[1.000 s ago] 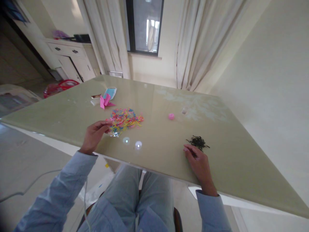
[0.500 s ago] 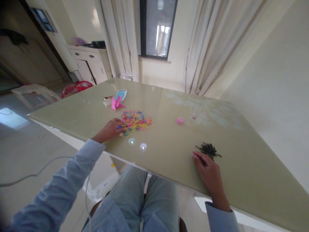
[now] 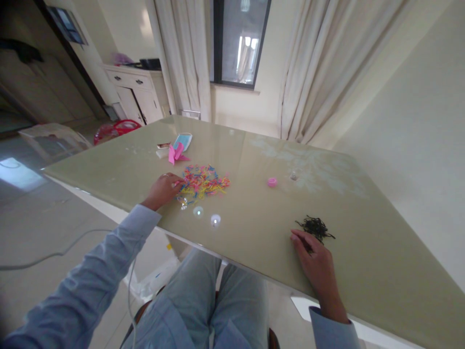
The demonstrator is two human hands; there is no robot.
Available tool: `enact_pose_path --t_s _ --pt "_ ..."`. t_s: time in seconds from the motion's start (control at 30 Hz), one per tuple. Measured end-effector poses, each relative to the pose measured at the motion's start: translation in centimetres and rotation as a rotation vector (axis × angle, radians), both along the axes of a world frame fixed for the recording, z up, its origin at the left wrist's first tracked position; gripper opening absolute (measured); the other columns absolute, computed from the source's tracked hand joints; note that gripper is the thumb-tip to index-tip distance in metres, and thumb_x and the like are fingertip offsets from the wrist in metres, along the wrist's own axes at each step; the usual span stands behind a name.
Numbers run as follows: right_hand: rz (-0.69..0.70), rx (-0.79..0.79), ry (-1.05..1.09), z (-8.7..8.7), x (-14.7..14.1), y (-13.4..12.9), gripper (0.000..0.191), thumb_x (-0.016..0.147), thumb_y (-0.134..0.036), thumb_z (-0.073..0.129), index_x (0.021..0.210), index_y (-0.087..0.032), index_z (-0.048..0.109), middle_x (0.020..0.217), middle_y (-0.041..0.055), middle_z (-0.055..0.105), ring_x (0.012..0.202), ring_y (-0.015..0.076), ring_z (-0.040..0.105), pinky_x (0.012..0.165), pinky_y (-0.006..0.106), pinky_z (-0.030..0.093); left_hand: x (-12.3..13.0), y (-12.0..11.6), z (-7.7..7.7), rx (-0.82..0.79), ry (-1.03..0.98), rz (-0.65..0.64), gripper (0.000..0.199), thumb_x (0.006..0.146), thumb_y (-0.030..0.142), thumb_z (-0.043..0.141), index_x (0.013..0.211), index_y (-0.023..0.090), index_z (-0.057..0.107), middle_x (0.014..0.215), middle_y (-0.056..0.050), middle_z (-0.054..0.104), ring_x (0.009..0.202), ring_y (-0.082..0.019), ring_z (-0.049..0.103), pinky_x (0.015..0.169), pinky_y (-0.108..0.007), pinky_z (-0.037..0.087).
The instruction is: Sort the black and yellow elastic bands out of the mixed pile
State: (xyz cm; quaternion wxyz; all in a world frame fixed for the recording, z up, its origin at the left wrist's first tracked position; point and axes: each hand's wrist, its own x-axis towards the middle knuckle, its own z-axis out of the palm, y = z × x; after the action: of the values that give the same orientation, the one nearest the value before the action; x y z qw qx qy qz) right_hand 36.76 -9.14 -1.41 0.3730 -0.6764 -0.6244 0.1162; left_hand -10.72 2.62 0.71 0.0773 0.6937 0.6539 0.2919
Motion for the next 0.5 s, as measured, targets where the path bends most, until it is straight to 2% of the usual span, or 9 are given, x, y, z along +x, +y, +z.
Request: enact_pose_path --t_s 0.1,0.2,0.27,0.4,0.5 --pt "0.011 0.004 -0.001 -0.1 0.1 0.0 0.045 0.077 -0.058 0.058 0.092 -0.020 0.078 0.097 0.0109 0.078 0.087 0.0293 0.073 0.079 0.040 0.059 -0.1 0.0 0.5 0.002 0.118 0.055 0.033 0.083 0.029 0.051 0.095 0.015 0.078 0.098 -0.015 0.073 0.092 -0.028 0.066 0.088 -0.038 0.050" --pt "0.009 0.006 -0.010 -0.1 0.1 0.0 0.044 0.078 -0.057 0.058 0.092 -0.021 0.078 0.097 0.0104 0.078 0.088 0.0296 0.073 0.080 0.041 0.058 0.0 0.0 0.8 0.015 0.079 0.072 0.033 0.083 0.027 0.051 0.097 0.015 0.078 0.099 -0.015 0.073 0.088 -0.026 0.067 0.084 -0.036 0.052" --pt "0.011 0.001 -0.018 0.0 0.1 0.0 0.044 0.078 -0.057 0.058 0.093 -0.021 0.078 0.098 0.0104 0.078 0.087 0.0296 0.073 0.080 0.041 0.058 0.2 0.1 1.0 0.045 0.045 0.031 0.033 0.083 0.029 0.052 0.097 0.015 0.078 0.099 -0.014 0.074 0.089 -0.025 0.067 0.085 -0.035 0.052" --pt "0.020 -0.008 -0.017 0.0 0.1 0.0 0.043 0.079 -0.055 0.059 0.094 -0.020 0.078 0.098 0.0109 0.078 0.088 0.0289 0.072 0.082 0.040 0.058 0.7 0.3 1.3 0.044 0.071 -0.132 0.027 0.079 0.033 0.061 0.090 0.017 0.080 0.096 -0.013 0.074 0.096 -0.029 0.067 0.091 -0.038 0.050" --pt "0.013 -0.021 -0.013 -0.2 0.2 0.1 0.045 0.078 -0.056 0.058 0.095 -0.019 0.078 0.098 0.0116 0.077 0.087 0.0289 0.072 0.081 0.040 0.058 0.9 0.6 1.3 -0.028 0.132 -0.133 0.021 0.078 0.030 0.063 0.085 0.021 0.081 0.094 -0.011 0.075 0.095 -0.029 0.067 0.091 -0.038 0.051"
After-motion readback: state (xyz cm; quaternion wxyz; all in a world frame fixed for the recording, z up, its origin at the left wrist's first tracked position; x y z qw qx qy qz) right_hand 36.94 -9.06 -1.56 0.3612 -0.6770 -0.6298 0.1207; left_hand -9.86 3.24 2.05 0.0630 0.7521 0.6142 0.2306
